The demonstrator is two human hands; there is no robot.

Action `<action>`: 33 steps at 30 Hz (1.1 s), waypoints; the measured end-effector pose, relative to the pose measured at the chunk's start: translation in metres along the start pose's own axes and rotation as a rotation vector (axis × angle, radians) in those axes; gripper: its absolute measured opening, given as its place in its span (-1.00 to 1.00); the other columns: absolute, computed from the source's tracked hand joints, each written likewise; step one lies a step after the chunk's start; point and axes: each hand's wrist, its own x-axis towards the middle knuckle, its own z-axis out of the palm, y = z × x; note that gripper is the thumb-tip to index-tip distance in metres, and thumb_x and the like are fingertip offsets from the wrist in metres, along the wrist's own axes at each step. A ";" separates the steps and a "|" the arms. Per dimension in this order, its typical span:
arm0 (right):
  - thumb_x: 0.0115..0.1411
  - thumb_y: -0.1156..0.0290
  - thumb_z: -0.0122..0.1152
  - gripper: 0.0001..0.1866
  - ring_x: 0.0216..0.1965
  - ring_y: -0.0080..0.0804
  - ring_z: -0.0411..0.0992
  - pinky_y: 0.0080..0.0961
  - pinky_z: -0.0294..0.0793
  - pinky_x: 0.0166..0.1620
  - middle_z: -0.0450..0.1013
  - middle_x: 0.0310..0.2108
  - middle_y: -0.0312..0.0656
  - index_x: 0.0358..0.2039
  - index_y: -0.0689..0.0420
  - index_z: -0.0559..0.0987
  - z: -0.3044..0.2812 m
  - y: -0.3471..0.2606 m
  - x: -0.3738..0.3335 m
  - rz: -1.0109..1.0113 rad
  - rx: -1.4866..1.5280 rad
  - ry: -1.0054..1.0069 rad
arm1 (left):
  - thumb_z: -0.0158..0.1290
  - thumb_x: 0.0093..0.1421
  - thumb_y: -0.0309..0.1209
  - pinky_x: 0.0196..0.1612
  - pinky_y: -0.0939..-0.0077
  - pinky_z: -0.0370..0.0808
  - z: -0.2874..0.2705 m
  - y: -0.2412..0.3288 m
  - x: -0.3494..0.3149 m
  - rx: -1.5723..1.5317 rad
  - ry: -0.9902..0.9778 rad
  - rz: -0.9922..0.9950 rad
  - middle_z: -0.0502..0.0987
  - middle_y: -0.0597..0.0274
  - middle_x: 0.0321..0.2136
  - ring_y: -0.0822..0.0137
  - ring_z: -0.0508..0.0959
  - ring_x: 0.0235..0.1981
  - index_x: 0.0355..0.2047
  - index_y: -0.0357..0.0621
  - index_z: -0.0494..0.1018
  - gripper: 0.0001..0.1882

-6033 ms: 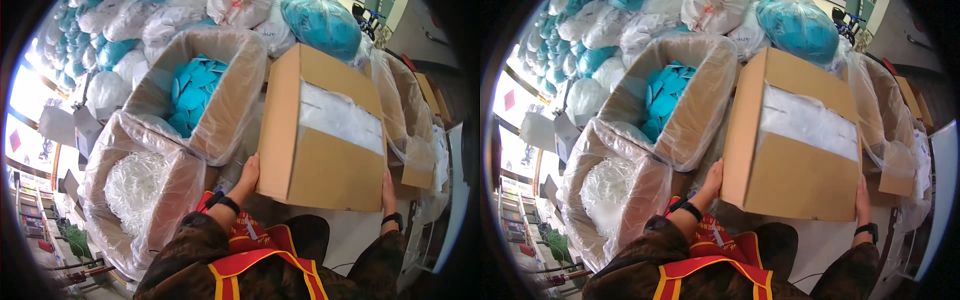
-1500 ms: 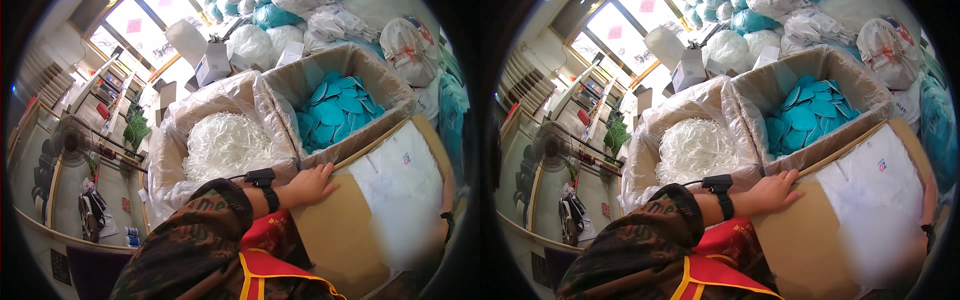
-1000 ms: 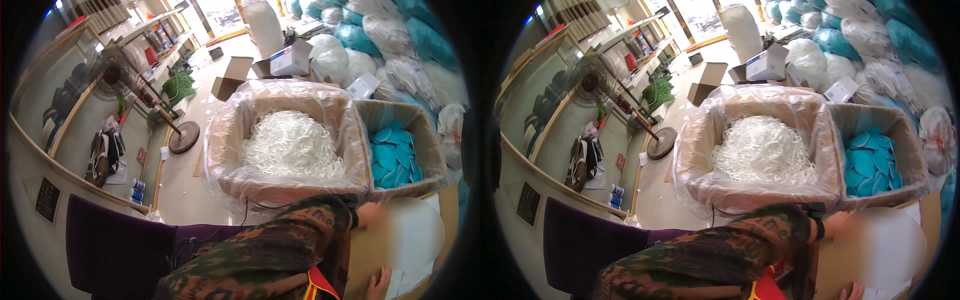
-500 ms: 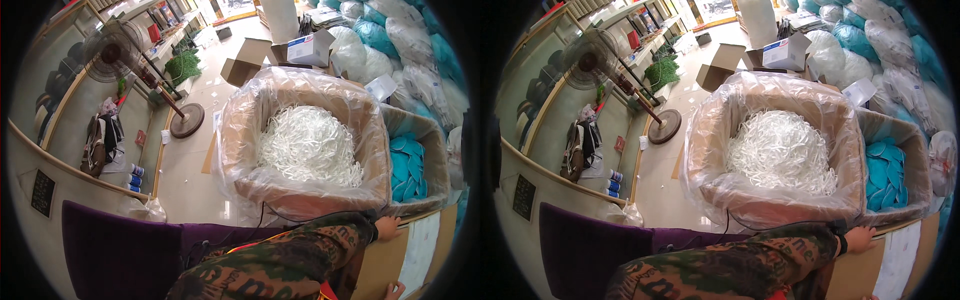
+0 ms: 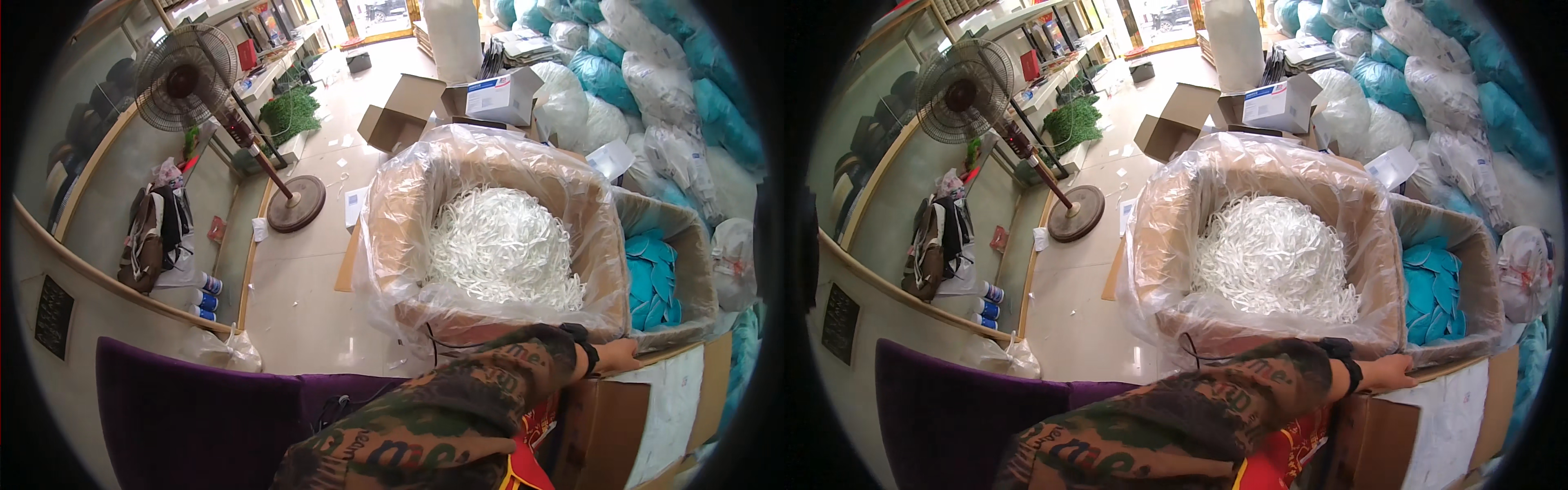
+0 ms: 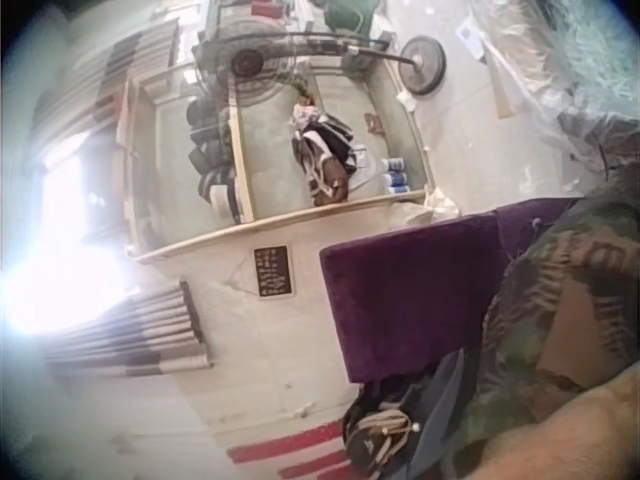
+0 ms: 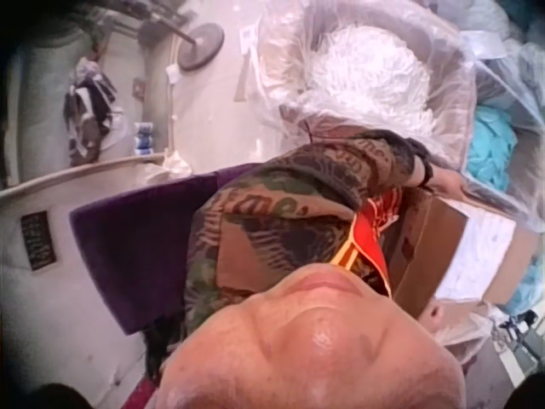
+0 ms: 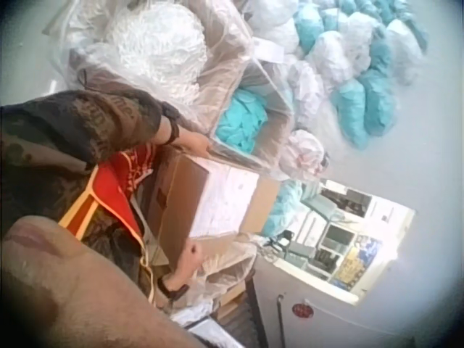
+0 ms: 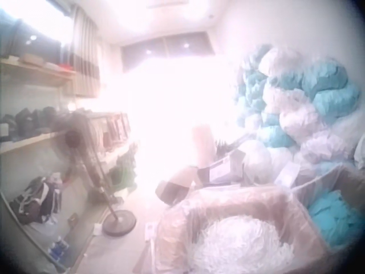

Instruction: Organizing and packing face masks into cardboard boxes within a production facility.

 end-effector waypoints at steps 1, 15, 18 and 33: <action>0.20 0.21 0.16 -0.72 -0.37 -0.48 0.33 -0.47 0.37 -0.23 0.45 -0.46 -0.20 -0.42 0.21 0.54 0.011 -0.006 -0.020 -0.052 0.075 0.009 | 0.16 -0.01 -0.04 -0.08 0.19 0.40 -0.007 0.006 -0.011 0.055 -0.022 0.025 0.47 -0.14 -0.18 -0.06 0.47 -0.12 -0.19 -0.28 0.39 -0.44; 0.12 0.36 0.15 -0.82 -0.36 -0.12 0.39 -0.31 0.37 -0.26 0.46 -0.40 0.05 -0.45 0.23 0.49 0.118 -0.072 -0.123 -0.404 0.050 -0.167 | 0.24 0.01 -0.16 -0.31 0.22 0.54 -0.059 0.016 -0.152 0.043 -0.526 -0.280 0.58 -0.01 -0.36 0.13 0.60 -0.36 -0.22 -0.38 0.51 -0.50; 0.12 0.36 0.15 -0.82 -0.35 -0.13 0.40 -0.31 0.37 -0.26 0.46 -0.39 0.06 -0.46 0.23 0.50 0.136 -0.066 -0.121 -0.401 0.007 -0.196 | 0.21 -0.02 -0.13 -0.29 0.20 0.52 -0.035 -0.013 -0.138 0.473 -0.439 -0.095 0.57 -0.14 -0.36 0.05 0.60 -0.35 -0.29 -0.41 0.52 -0.50; 0.10 0.34 0.17 -0.81 -0.31 -0.18 0.45 -0.28 0.38 -0.25 0.49 -0.35 0.10 -0.47 0.22 0.51 0.234 0.002 -0.007 -0.175 -0.172 -0.302 | -0.04 0.17 0.09 -0.25 0.17 0.40 0.022 -0.042 -0.125 -0.042 0.011 -0.187 0.51 -0.07 -0.39 -0.01 0.52 -0.29 -0.39 -0.19 0.40 -0.49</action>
